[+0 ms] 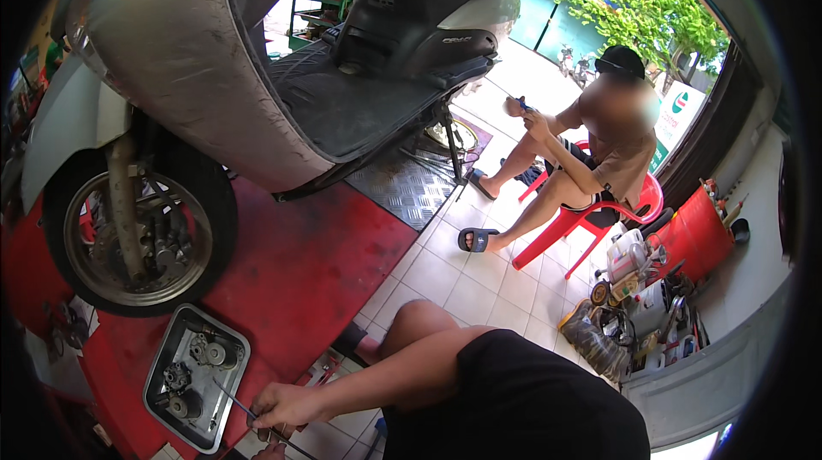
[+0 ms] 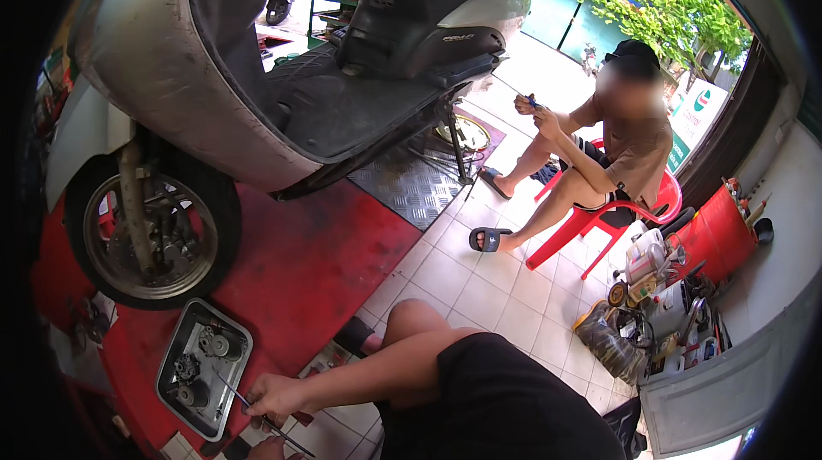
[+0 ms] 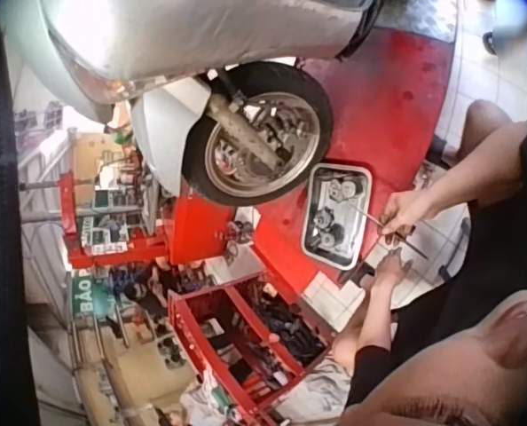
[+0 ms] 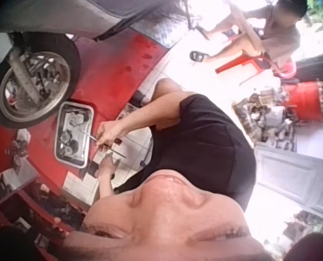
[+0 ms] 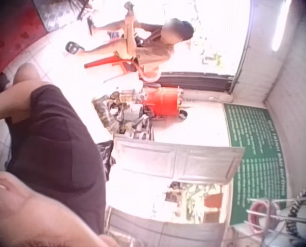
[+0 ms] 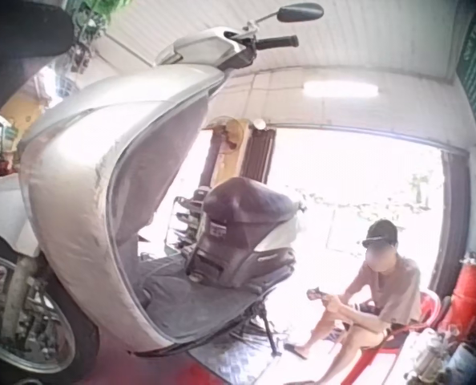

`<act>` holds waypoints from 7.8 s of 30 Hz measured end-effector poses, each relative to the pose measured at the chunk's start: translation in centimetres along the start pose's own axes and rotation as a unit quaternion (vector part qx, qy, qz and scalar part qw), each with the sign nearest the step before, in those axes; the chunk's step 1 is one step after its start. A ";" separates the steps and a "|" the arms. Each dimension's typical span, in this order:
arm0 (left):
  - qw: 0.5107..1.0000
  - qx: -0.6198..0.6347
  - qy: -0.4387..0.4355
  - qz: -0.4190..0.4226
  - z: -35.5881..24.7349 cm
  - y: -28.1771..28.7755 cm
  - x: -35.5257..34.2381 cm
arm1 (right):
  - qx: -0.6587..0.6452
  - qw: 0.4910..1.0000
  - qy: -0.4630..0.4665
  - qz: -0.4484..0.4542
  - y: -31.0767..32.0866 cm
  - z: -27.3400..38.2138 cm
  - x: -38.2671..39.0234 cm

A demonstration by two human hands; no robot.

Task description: The person sits on a stool in a workshop and uses a screwdriver to disassemble a cylindrical motorcycle part held in their left hand. They remove small internal components and place them into a metal tray on a red workbench. The person continues to manipulate the part and its contents with the tool.

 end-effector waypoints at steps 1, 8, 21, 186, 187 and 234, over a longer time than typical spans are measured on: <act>1.000 -0.002 -0.008 0.001 -0.1 0.0 -0.2 | 0.000 1.000 0.001 -0.002 0.0 -0.2 0.0; 0.999 -0.034 -0.022 -0.008 -1.3 1.1 -1.3 | -0.014 0.999 0.034 0.022 0.5 -3.6 -3.3; 0.999 -0.026 -0.006 0.044 -1.8 -0.3 -0.3 | -0.018 1.000 0.003 0.008 0.2 -3.4 -1.6; 0.998 -0.055 -0.012 0.037 -0.7 -2.7 -1.4 | 0.222 0.968 -0.081 0.085 -0.5 -9.2 0.6; 0.998 -0.053 -0.011 0.041 -0.7 -2.5 -1.2 | 0.201 0.972 -0.086 0.082 -0.5 -9.5 0.5; 0.998 -0.040 -0.040 -0.034 -0.8 -2.8 -1.0 | 0.019 0.984 -0.145 -0.105 3.5 -7.7 -1.3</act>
Point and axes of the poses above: each hand's wrist, its own x-axis away from the middle knuckle, its own y-axis out of the back of the hand, z = x × y, the point moved 10 cm from there along -x, towards the middle knuckle, and after that the axes turned 2 degrees about -z, right-handed, at the moved point
